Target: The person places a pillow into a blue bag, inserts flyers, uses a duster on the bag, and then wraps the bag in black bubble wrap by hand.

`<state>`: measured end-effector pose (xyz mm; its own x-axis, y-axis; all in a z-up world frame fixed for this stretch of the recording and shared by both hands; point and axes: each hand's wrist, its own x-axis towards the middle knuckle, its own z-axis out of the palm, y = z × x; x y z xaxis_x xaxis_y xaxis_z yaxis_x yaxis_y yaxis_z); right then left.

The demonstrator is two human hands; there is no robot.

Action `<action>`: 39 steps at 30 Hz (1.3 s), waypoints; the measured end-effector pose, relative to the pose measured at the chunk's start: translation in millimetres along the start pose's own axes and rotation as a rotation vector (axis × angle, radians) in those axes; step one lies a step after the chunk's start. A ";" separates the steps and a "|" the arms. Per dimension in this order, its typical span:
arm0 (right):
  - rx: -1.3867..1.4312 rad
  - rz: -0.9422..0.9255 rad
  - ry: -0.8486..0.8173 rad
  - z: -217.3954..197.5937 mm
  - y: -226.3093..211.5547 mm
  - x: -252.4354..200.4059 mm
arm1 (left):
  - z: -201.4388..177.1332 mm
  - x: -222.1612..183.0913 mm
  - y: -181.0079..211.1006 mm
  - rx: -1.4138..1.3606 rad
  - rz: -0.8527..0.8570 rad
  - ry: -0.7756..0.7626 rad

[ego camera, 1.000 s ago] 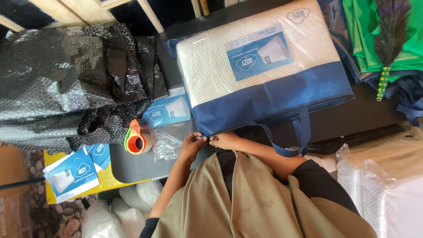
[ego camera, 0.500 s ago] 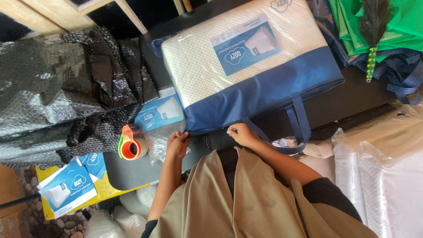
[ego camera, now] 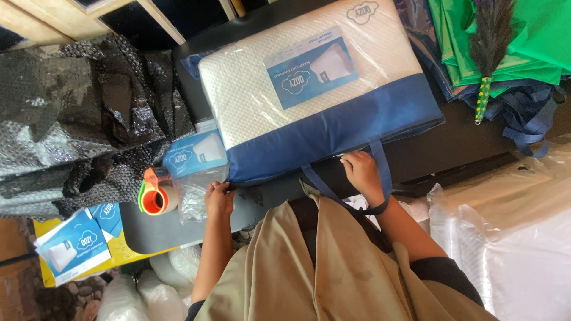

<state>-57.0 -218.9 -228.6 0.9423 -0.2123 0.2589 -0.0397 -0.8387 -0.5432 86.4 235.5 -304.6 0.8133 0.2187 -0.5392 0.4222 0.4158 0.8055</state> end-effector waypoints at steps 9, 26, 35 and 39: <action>0.011 -0.168 0.018 21.4 14.3 13.5 | 66.6 -57.1 1.9 0.947 0.736 0.280; 0.265 -0.044 -0.060 2.7 11.0 22.6 | 212.6 -179.8 58.2 1.451 0.793 -0.281; 0.141 0.097 0.035 45.6 25.2 4.6 | 162.8 -105.4 -7.2 1.546 0.980 -0.262; 0.044 0.001 0.191 46.0 23.9 9.1 | 157.2 -93.6 -18.5 1.564 1.069 -0.220</action>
<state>-34.1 -217.8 -275.9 0.8619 -0.3082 0.4027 -0.0227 -0.8167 -0.5766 65.4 68.6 -230.4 0.9176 -0.3450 0.1976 -0.3893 -0.8806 0.2703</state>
